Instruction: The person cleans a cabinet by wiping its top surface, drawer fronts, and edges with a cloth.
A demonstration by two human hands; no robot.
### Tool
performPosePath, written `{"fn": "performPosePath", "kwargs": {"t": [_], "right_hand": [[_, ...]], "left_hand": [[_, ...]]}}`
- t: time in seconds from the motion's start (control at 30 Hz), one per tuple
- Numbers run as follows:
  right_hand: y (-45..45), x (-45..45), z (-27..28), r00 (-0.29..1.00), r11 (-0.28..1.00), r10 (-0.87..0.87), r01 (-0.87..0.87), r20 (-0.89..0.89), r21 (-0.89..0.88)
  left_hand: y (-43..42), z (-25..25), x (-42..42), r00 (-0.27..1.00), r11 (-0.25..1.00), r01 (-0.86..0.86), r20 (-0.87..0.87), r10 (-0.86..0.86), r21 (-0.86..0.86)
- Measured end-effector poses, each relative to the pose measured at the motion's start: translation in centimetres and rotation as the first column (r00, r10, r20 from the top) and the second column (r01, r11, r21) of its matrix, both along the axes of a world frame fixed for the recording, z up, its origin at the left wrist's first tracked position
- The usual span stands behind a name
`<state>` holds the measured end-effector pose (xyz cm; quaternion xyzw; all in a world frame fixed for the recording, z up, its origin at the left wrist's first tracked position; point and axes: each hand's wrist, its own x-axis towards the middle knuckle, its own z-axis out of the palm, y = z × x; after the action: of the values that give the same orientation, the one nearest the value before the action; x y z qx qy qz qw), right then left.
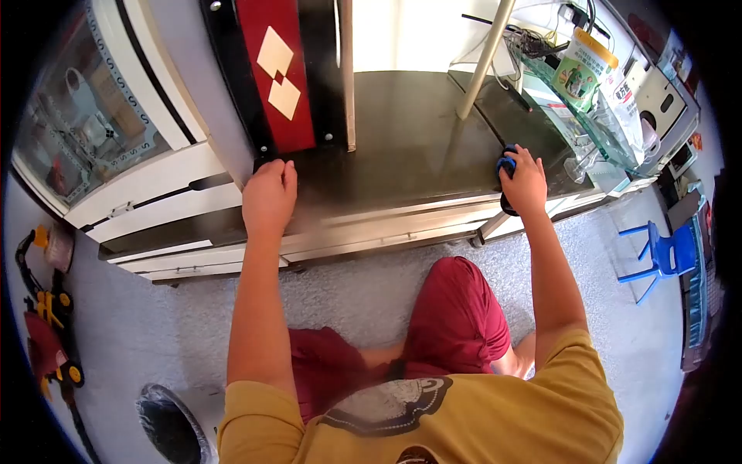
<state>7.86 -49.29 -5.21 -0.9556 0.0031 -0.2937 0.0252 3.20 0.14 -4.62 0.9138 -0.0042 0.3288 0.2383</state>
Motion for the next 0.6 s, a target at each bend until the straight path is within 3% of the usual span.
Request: {"fn": "performPosePath", "kwargs": {"t": [0.1, 0.33, 0.47, 0.6], "right_hand": [[2.4, -0.6, 0.1, 0.994, 0.994, 0.111, -0.111, 0.001, -0.003], [17.6, -3.1, 0.2, 0.895, 0.895, 0.441, -0.444, 0.061, 0.047], [26.9, -5.3, 1.1, 0.824, 0.824, 0.566, -0.564, -0.033, 0.056], [33.1, -5.9, 0.0, 0.707, 0.707, 0.700, -0.706, 0.097, 0.039]], "left_hand": [[-0.3, 0.4, -0.3, 1.000, 1.000, -0.009, -0.024, 0.010, 0.013], [0.0, -0.1, 0.0, 1.000, 0.999, 0.000, 0.000, 0.000, 0.039], [0.2, 0.0, 0.0, 1.000, 0.999, 0.011, -0.006, -0.011, 0.034], [0.6, -0.2, 0.3, 1.000, 1.000, 0.029, 0.005, -0.029, 0.002]]}}
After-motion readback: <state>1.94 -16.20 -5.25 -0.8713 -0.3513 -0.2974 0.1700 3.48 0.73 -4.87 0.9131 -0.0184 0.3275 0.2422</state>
